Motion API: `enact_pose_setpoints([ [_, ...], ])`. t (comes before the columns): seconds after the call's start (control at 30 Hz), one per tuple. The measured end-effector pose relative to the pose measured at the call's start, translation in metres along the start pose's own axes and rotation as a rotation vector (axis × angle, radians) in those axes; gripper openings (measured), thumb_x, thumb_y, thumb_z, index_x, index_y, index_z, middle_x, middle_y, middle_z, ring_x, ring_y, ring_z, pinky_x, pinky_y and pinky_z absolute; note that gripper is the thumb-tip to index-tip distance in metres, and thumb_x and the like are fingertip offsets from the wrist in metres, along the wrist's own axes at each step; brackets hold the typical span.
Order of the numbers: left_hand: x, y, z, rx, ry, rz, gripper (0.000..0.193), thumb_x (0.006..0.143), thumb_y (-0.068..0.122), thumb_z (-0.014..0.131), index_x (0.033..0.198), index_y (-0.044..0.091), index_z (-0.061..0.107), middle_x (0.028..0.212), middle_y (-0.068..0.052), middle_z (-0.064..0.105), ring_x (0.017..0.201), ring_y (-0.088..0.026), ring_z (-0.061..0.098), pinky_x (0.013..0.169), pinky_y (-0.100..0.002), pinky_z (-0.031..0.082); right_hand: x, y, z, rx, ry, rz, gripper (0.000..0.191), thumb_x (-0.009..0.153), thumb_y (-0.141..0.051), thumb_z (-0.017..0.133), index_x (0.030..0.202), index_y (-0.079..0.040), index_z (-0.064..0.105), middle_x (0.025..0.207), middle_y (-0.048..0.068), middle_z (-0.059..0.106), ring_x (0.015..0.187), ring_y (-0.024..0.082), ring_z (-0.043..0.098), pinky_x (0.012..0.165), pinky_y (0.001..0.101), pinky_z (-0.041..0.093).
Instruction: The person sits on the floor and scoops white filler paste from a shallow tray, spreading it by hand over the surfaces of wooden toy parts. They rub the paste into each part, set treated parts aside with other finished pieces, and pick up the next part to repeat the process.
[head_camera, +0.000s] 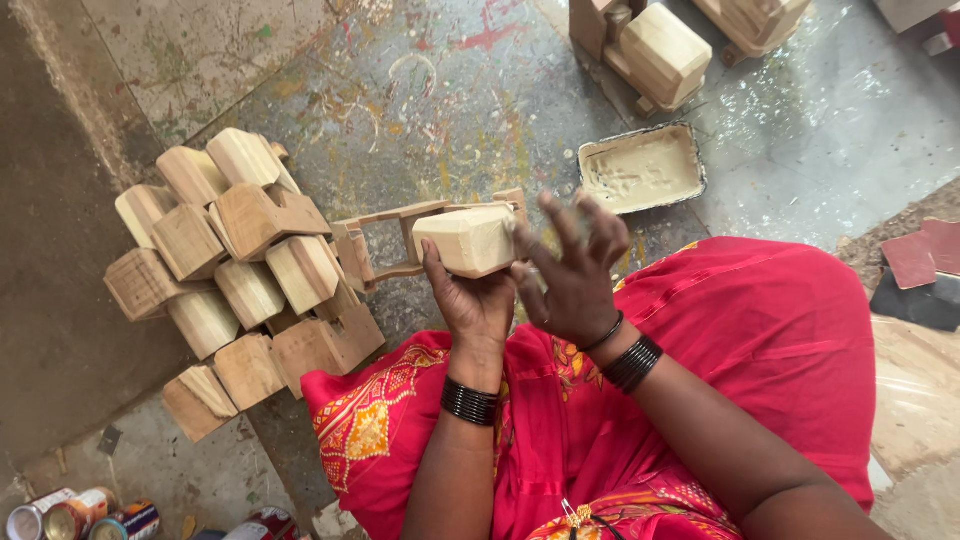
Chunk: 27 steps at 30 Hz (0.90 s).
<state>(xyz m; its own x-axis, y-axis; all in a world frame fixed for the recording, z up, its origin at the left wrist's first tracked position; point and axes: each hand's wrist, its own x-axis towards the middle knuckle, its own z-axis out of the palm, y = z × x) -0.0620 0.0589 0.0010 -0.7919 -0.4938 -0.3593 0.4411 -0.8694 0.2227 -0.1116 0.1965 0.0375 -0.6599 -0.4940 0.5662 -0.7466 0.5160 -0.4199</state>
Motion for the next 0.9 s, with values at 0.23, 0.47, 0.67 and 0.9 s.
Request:
enact_pose_setpoints([
  [0.23,-0.001,0.000,0.000,0.068,0.051,0.032,0.068,0.090,0.051,0.072,0.141,0.013,0.050,0.130,-0.007,0.062,0.120,-0.027,0.061,0.095,-0.047,0.057,-0.007,0.005,-0.005,-0.129,0.052,-0.105,0.025,0.105,-0.040,0.064,0.125,-0.025,0.071,0.160,0.003,0.043,0.153,0.034,0.024,0.122,0.0587,0.014],
  [0.47,-0.001,-0.002,-0.003,0.103,0.044,0.040,0.067,0.091,0.052,0.069,0.141,0.012,0.049,0.128,-0.007,0.062,0.118,-0.025,0.062,0.089,-0.043,0.058,0.006,0.017,-0.003,-0.314,0.050,-0.221,0.033,0.108,-0.045,0.063,0.133,-0.025,0.072,0.161,0.002,0.047,0.152,0.032,0.027,0.120,0.0580,0.014],
  [0.67,0.000,0.001,-0.004,0.064,-0.004,0.048,0.066,0.097,0.053,0.069,0.142,0.009,0.048,0.128,-0.009,0.060,0.116,-0.027,0.062,0.086,-0.043,0.057,-0.001,0.016,-0.009,-0.160,0.020,-0.350,0.021,0.112,-0.043,0.064,0.124,-0.026,0.065,0.158,-0.001,0.045,0.155,0.028,0.027,0.123,0.0580,0.015],
  [0.9,-0.003,0.002,0.005,0.028,-0.004,-0.017,0.068,0.088,0.054,0.071,0.139,0.015,0.050,0.129,-0.007,0.060,0.117,-0.026,0.062,0.094,-0.045,0.057,-0.005,-0.016,0.000,-0.173,-0.083,-0.025,0.055,0.108,-0.047,0.040,0.150,-0.019,0.061,0.170,0.012,0.025,0.157,0.037,0.013,0.121,0.0552,0.012],
])
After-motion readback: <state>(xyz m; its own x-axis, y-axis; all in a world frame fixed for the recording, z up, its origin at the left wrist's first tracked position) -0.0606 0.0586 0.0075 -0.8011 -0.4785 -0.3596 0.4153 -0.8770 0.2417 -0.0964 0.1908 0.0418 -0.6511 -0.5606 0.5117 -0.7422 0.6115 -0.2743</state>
